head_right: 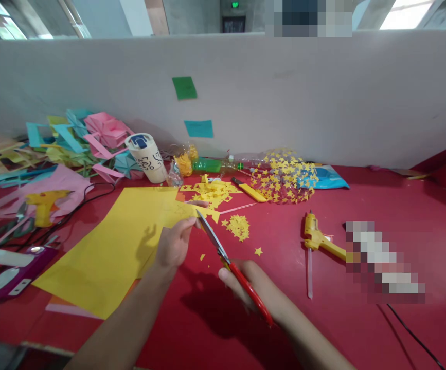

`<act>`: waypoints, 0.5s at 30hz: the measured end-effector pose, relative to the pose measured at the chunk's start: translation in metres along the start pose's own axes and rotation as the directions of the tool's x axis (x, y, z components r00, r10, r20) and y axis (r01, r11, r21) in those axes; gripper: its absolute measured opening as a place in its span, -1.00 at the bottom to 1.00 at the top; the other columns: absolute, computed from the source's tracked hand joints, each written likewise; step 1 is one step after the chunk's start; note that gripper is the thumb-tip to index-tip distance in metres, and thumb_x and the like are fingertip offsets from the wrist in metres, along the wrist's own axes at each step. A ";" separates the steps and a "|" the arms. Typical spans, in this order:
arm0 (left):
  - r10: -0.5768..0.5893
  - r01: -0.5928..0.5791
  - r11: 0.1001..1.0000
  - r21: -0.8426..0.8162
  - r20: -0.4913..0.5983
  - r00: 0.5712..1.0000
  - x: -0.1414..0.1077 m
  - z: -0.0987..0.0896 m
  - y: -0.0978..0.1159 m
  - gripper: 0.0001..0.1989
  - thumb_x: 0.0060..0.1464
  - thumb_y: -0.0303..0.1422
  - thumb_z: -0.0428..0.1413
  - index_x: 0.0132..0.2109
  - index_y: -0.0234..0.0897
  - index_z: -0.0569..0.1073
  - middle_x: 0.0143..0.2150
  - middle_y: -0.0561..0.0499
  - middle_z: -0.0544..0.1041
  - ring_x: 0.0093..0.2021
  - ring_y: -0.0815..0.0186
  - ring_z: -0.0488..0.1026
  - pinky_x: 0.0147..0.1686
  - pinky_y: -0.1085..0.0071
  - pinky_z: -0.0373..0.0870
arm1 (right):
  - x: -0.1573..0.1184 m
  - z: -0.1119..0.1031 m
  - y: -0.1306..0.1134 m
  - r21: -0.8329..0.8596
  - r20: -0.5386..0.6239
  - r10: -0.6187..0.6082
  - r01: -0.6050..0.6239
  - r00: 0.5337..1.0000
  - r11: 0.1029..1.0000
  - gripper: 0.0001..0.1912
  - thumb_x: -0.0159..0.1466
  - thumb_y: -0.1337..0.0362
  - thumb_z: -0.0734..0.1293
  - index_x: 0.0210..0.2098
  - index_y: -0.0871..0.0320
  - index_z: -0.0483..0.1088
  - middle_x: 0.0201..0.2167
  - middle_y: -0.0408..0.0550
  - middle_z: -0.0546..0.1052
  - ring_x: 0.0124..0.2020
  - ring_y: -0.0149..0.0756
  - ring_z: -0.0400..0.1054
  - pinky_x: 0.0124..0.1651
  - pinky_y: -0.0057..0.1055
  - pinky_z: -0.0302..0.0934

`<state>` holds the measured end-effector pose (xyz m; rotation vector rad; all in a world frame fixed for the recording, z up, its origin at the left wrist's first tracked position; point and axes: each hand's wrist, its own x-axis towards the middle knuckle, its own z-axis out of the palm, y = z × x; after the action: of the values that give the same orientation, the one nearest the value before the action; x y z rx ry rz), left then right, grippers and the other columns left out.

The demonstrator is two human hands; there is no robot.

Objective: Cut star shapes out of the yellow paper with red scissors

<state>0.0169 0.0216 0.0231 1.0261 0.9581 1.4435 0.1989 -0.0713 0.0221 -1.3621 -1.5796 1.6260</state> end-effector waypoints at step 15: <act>0.014 -0.013 1.000 0.008 -0.105 0.994 -0.001 0.004 -0.006 -0.88 -0.07 -0.34 0.17 -0.51 -0.26 0.48 -0.42 0.04 0.58 -0.23 0.19 0.52 -0.04 0.25 0.37 | 0.000 -0.003 0.002 -0.006 0.038 -0.016 0.016 0.999 1.000 -0.45 0.31 -0.24 0.13 -0.43 0.14 0.19 -0.65 -0.28 0.21 -0.69 -0.53 0.04 -0.64 -0.55 -0.09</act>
<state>0.0228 0.0209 0.0182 0.9713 1.0343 1.5187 0.2020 -0.0711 0.0204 -1.3259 -1.6143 1.6483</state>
